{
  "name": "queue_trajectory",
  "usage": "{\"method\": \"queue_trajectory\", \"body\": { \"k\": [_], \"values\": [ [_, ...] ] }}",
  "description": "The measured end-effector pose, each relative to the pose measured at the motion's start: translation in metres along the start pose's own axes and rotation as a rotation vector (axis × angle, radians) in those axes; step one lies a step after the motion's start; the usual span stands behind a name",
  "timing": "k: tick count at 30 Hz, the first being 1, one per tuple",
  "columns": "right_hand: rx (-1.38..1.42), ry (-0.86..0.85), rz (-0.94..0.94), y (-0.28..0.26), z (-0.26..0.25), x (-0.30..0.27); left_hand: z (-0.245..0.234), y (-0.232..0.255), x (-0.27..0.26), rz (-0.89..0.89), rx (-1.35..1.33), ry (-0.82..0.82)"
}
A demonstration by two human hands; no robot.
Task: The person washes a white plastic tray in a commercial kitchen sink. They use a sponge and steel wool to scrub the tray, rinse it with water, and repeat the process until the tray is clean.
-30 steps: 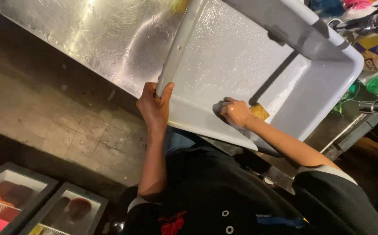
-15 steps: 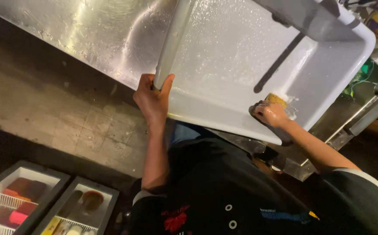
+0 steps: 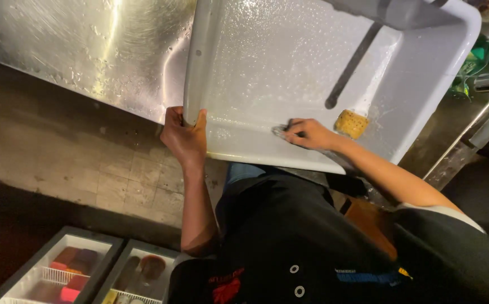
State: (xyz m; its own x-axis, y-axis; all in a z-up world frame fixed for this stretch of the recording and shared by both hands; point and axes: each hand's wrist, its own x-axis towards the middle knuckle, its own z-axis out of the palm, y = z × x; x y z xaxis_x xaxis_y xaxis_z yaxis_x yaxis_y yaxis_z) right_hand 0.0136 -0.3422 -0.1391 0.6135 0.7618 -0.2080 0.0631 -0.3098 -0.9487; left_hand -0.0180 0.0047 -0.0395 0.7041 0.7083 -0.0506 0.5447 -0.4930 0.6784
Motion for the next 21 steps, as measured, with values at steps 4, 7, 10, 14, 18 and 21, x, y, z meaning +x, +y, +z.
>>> {"method": "queue_trajectory", "body": {
  "k": [4,7,10,14,18,21],
  "values": [
    [-0.563,-0.367,0.606,0.069,-0.048,-0.111,0.001,0.002,0.001,0.002,-0.013,-0.032],
    [-0.618,-0.387,0.591,0.051,-0.001,-0.052,0.006,0.005,0.004,0.061,0.012,-0.057],
    [-0.459,-0.250,0.345,-0.003,0.055,0.060,0.008,0.009,0.006,0.086,0.042,-0.086],
    [-0.292,-0.009,0.040,-0.047,0.110,0.164,0.007,0.018,0.003,0.005,0.005,-0.119],
    [-0.337,-0.009,-0.113,-0.065,0.075,0.163,0.011,0.001,0.008,0.000,-0.036,-0.142],
    [-0.683,0.238,-0.427,-0.073,0.058,0.179,0.011,-0.005,0.009,0.022,0.005,-0.131]
  ]
}}
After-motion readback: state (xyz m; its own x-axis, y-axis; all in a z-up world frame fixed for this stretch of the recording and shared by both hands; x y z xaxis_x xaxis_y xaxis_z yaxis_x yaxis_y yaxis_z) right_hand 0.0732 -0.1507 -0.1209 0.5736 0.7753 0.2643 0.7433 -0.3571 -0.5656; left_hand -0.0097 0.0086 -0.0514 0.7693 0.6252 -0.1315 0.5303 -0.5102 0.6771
